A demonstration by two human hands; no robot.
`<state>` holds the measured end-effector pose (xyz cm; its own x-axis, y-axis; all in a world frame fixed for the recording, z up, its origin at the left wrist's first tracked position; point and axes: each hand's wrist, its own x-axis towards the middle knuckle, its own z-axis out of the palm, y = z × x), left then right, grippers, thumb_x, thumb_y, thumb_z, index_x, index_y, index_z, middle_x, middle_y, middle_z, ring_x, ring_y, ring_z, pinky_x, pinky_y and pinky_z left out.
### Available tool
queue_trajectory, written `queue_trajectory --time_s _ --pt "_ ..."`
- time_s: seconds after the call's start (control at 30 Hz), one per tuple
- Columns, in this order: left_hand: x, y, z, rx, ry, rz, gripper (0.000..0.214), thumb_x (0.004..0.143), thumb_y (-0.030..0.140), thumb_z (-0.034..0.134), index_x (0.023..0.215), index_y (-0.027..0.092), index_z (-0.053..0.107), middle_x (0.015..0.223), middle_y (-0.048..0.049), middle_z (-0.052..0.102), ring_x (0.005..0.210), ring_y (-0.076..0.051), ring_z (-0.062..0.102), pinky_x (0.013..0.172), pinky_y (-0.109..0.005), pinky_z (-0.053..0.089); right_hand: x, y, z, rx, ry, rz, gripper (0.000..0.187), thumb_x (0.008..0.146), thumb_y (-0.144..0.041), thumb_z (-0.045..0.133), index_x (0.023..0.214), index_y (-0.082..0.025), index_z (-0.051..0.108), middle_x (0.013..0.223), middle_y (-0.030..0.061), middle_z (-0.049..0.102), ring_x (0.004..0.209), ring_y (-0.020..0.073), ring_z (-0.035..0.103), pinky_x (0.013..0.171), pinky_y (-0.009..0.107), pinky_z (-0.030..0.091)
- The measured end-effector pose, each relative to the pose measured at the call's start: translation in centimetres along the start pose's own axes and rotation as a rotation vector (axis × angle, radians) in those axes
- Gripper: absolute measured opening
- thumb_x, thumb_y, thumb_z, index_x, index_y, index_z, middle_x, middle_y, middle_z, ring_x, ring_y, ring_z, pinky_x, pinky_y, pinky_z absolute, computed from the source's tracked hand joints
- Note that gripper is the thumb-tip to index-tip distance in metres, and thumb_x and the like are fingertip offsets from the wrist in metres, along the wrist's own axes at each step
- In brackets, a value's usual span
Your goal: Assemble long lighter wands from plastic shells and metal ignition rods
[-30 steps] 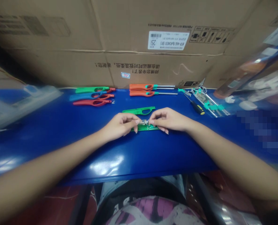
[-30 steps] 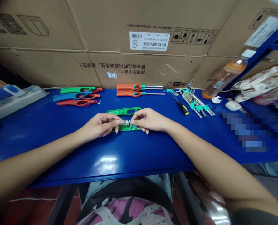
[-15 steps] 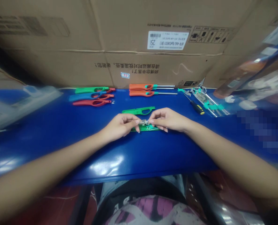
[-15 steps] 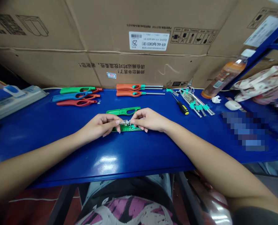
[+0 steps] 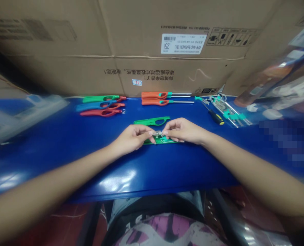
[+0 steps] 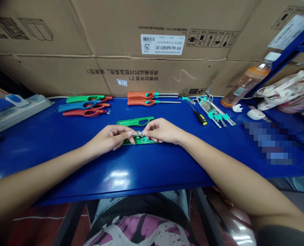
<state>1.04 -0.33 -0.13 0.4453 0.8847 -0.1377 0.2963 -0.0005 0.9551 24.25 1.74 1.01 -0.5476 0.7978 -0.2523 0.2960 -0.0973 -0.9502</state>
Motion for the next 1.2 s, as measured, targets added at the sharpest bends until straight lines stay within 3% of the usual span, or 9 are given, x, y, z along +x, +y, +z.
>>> queue_trajectory --time_s 0.3,0.7,1.0,1.2 --pt "0.05 0.11 -0.21 -0.068 -0.003 0.016 0.029 0.089 0.036 0.066 0.102 0.010 0.071 0.085 -0.0072 0.077 0.036 -0.003 0.041 0.037 -0.019 0.028 0.01 0.05 -0.25 0.105 0.029 0.010 0.025 0.080 -0.034 0.079 0.080 -0.014 0.064 0.049 -0.0068 0.056 0.035 0.0035 0.040 0.033 0.017 0.026" --pt "-0.26 0.03 -0.02 -0.014 -0.002 0.016 0.034 0.091 0.038 0.065 0.108 0.009 0.073 0.089 -0.0101 0.078 0.038 -0.003 0.041 0.038 -0.018 0.031 0.15 0.24 -0.05 0.080 0.042 -0.039 0.028 0.074 -0.037 0.083 0.078 -0.013 0.069 0.049 -0.0069 0.053 0.041 0.0036 0.036 0.038 0.019 0.022" --pt "-0.01 0.14 -0.17 -0.049 -0.027 0.047 0.033 0.088 0.038 0.069 0.104 0.009 0.073 0.087 -0.0093 0.078 0.036 -0.003 0.042 0.038 -0.019 0.031 0.04 -0.17 0.06 0.050 0.062 -0.002 0.016 0.085 -0.028 0.073 0.079 -0.014 0.068 0.044 -0.0075 0.052 0.036 0.0039 0.036 0.034 0.018 0.021" --pt "0.01 0.28 -0.16 -0.053 -0.018 0.036 0.031 0.087 0.037 0.070 0.101 0.010 0.073 0.084 -0.0078 0.077 0.035 -0.003 0.042 0.037 -0.019 0.030 0.08 -0.11 0.07 0.005 0.070 0.013 0.026 0.091 -0.034 0.068 0.073 -0.014 0.067 0.039 -0.0073 0.048 0.033 0.0036 0.034 0.032 0.018 0.021"
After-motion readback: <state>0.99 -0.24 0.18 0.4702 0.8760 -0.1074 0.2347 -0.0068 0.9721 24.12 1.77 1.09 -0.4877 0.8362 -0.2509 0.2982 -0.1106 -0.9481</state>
